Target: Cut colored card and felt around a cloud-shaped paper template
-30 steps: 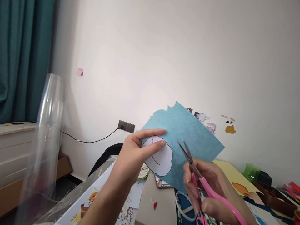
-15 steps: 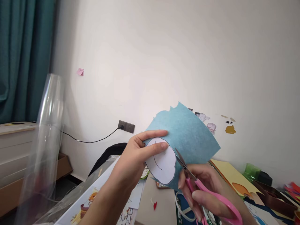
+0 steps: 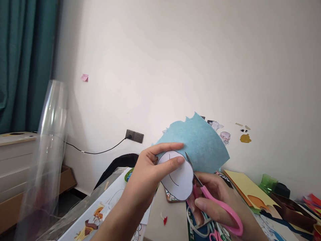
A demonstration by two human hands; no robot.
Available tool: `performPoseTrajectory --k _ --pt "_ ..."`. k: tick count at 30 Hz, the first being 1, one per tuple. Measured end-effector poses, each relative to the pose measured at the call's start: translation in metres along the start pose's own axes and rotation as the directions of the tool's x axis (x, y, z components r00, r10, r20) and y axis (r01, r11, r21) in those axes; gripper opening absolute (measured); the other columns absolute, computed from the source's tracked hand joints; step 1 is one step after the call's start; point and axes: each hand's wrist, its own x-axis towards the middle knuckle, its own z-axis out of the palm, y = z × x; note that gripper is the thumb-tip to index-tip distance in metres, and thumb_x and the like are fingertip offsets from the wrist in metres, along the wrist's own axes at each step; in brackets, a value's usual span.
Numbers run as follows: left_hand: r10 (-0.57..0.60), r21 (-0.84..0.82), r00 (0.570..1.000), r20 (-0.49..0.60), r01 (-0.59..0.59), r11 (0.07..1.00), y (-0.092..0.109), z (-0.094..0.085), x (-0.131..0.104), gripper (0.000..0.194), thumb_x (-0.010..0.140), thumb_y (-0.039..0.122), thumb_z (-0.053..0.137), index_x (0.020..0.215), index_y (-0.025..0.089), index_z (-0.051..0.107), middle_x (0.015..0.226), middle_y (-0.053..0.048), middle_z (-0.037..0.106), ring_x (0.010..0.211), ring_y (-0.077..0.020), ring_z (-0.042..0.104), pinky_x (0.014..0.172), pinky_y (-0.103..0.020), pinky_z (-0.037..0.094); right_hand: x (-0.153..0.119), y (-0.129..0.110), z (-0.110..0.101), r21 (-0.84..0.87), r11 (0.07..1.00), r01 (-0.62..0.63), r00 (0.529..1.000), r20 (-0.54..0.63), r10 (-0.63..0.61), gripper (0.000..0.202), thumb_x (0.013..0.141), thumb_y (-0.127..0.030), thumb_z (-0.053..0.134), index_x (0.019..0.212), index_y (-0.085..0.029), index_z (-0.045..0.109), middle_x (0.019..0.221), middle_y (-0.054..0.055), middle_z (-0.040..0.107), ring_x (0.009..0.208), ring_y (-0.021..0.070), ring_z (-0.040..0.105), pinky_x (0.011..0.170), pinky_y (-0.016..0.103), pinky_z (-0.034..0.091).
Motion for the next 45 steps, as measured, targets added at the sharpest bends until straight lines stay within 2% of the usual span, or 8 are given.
performPoseTrajectory --k 7,14,18,21,26,31,35,45 --pt "0.027 0.081 0.999 -0.018 -0.025 0.996 -0.002 0.002 -0.005 0.024 0.066 0.026 0.079 0.089 0.022 0.073 0.061 0.001 0.068 0.054 -0.0121 0.06 0.052 -0.02 0.048 -0.002 -0.001 0.001 -0.003 1.0 -0.013 1.0 0.019 0.013 0.017 0.072 -0.028 0.068 0.075 -0.014 0.06 0.062 -0.002 0.052 0.053 0.0103 0.051 0.052 0.022 0.044" --pt "0.008 0.187 0.999 -0.043 0.001 0.982 -0.003 0.002 -0.009 0.026 0.069 0.03 0.076 0.095 0.026 0.072 0.066 0.0 0.067 0.055 -0.0137 0.058 0.045 -0.02 0.047 -0.003 -0.004 0.007 -0.079 0.997 0.002 0.996 -0.086 -0.008 0.013 0.074 -0.02 0.067 0.084 -0.013 0.065 0.062 -0.003 0.052 0.056 0.0097 0.045 0.053 0.02 0.04" --pt "0.018 0.192 0.999 -0.044 -0.009 0.981 -0.001 0.004 -0.011 0.025 0.069 0.028 0.076 0.093 0.025 0.073 0.066 0.0 0.067 0.057 -0.0136 0.058 0.048 -0.019 0.048 -0.005 -0.007 0.011 -0.126 0.992 0.004 0.994 -0.112 -0.019 0.014 0.071 -0.02 0.07 0.084 -0.015 0.067 0.061 -0.004 0.05 0.055 0.0095 0.041 0.053 0.021 0.037" --pt "0.036 0.184 0.997 -0.073 -0.022 0.983 -0.002 0.005 -0.011 0.023 0.067 0.026 0.076 0.09 0.024 0.073 0.066 0.0 0.067 0.057 -0.0128 0.057 0.048 -0.019 0.047 -0.007 -0.005 0.014 -0.185 0.982 -0.027 0.979 -0.201 -0.011 0.018 0.069 -0.024 0.073 0.084 -0.016 0.069 0.058 -0.004 0.05 0.054 0.0117 0.042 0.053 0.024 0.039" --pt "0.022 0.181 0.996 -0.091 -0.005 0.983 -0.006 0.006 -0.014 0.028 0.067 0.027 0.076 0.095 0.028 0.072 0.064 0.001 0.065 0.054 -0.0122 0.056 0.048 -0.019 0.047 -0.011 0.001 0.017 -0.274 0.961 -0.029 0.937 -0.343 -0.07 0.035 0.069 -0.029 0.071 0.102 -0.017 0.07 0.058 0.0 0.056 0.06 0.0201 0.055 0.057 0.031 0.047" --pt "0.038 0.161 0.994 -0.102 -0.022 0.987 -0.008 0.006 -0.015 0.028 0.066 0.025 0.077 0.094 0.027 0.073 0.063 0.002 0.065 0.054 -0.0113 0.055 0.048 -0.018 0.046 -0.011 0.001 0.016 -0.308 0.951 -0.03 0.933 -0.349 -0.084 0.03 0.068 -0.023 0.071 0.097 -0.017 0.072 0.078 0.007 0.068 0.069 0.0236 0.062 0.063 0.033 0.052" --pt "0.051 0.151 0.994 -0.1 -0.035 0.988 -0.008 0.006 -0.014 0.028 0.066 0.023 0.076 0.093 0.028 0.073 0.06 0.003 0.062 0.052 -0.0095 0.052 0.045 -0.015 0.043 -0.01 0.0 0.013 -0.354 0.931 -0.087 0.953 -0.302 -0.026 0.031 0.071 -0.017 0.067 0.101 -0.017 0.069 0.087 0.007 0.069 0.074 0.0232 0.062 0.069 0.033 0.052" --pt "0.043 0.128 0.996 -0.082 -0.032 0.991 -0.005 0.008 -0.014 0.024 0.066 0.021 0.076 0.09 0.027 0.074 0.056 0.004 0.06 0.048 -0.0081 0.05 0.043 -0.013 0.041 -0.009 -0.011 0.019 -0.444 0.885 -0.142 0.959 -0.283 0.012 0.025 0.073 -0.017 0.061 0.096 -0.021 0.071 0.07 0.002 0.063 0.064 0.019 0.056 0.064 0.029 0.053"
